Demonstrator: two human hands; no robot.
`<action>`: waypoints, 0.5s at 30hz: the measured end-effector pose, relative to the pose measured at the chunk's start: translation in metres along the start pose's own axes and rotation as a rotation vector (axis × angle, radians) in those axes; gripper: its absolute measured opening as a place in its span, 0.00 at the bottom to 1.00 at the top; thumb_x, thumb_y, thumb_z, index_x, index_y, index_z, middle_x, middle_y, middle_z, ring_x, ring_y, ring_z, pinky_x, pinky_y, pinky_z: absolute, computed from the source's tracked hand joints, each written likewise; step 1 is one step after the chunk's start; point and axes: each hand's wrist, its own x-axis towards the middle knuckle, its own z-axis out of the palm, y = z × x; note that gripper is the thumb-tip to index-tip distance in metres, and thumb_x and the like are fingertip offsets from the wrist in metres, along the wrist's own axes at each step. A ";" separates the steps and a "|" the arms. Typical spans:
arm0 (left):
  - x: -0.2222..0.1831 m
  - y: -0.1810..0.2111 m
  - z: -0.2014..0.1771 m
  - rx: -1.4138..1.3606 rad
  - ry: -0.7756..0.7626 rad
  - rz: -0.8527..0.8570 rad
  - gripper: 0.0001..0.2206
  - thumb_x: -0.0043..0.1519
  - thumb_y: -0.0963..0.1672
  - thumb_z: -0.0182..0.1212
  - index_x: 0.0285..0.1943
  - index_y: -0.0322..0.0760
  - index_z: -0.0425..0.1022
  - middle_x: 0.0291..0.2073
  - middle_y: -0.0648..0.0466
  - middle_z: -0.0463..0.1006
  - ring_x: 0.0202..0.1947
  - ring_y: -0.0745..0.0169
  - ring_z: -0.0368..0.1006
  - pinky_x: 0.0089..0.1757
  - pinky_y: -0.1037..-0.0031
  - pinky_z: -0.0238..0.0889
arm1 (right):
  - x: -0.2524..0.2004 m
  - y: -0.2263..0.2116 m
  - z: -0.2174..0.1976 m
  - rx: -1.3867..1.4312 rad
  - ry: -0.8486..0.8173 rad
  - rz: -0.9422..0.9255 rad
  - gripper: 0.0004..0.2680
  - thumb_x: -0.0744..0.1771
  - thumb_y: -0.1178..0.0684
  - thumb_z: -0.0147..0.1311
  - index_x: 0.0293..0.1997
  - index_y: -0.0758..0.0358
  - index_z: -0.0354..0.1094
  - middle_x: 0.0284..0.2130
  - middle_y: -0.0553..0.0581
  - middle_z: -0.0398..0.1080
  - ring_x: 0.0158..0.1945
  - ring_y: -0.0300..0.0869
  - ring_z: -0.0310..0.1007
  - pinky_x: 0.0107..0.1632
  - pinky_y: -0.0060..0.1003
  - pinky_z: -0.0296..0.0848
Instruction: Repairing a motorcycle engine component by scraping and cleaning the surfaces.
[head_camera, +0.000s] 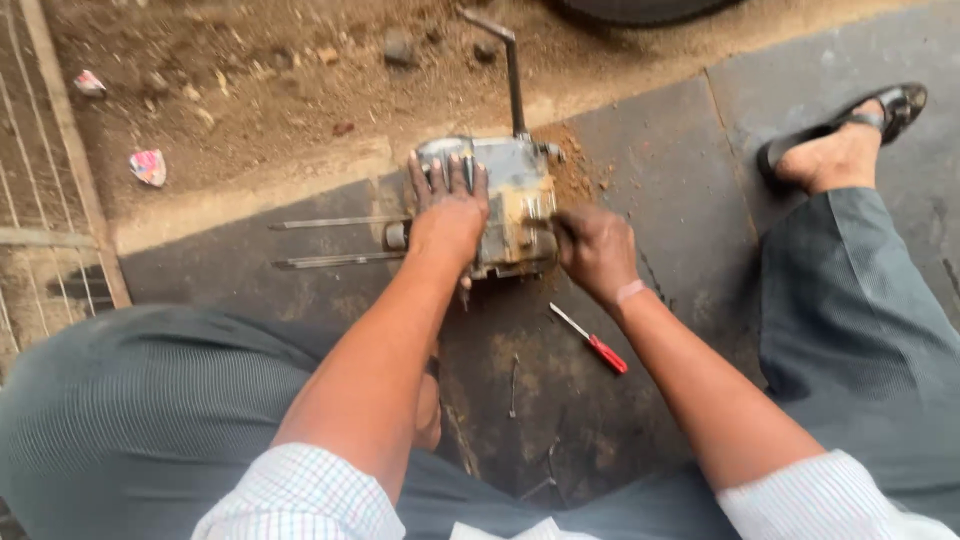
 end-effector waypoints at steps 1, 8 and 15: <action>-0.012 0.004 -0.016 0.002 -0.011 -0.001 0.35 0.63 0.36 0.53 0.80 0.33 0.41 0.75 0.33 0.46 0.73 0.24 0.44 0.62 0.26 0.14 | -0.008 -0.004 -0.002 0.007 -0.006 0.006 0.03 0.66 0.57 0.60 0.40 0.58 0.79 0.33 0.61 0.76 0.35 0.57 0.77 0.35 0.48 0.73; -0.022 0.010 -0.041 0.038 -0.106 0.006 0.49 0.51 0.40 0.72 0.80 0.34 0.39 0.75 0.33 0.43 0.74 0.28 0.41 0.61 0.27 0.14 | -0.009 -0.006 0.000 0.027 -0.045 0.116 0.03 0.66 0.55 0.60 0.40 0.58 0.79 0.33 0.60 0.78 0.33 0.54 0.79 0.36 0.45 0.76; -0.034 0.006 -0.071 -0.013 -0.218 -0.026 0.63 0.38 0.45 0.84 0.80 0.39 0.36 0.76 0.36 0.41 0.75 0.35 0.37 0.62 0.31 0.13 | -0.005 0.059 0.006 0.372 -0.179 0.417 0.07 0.66 0.54 0.63 0.43 0.65 0.77 0.30 0.58 0.79 0.31 0.41 0.79 0.37 0.35 0.77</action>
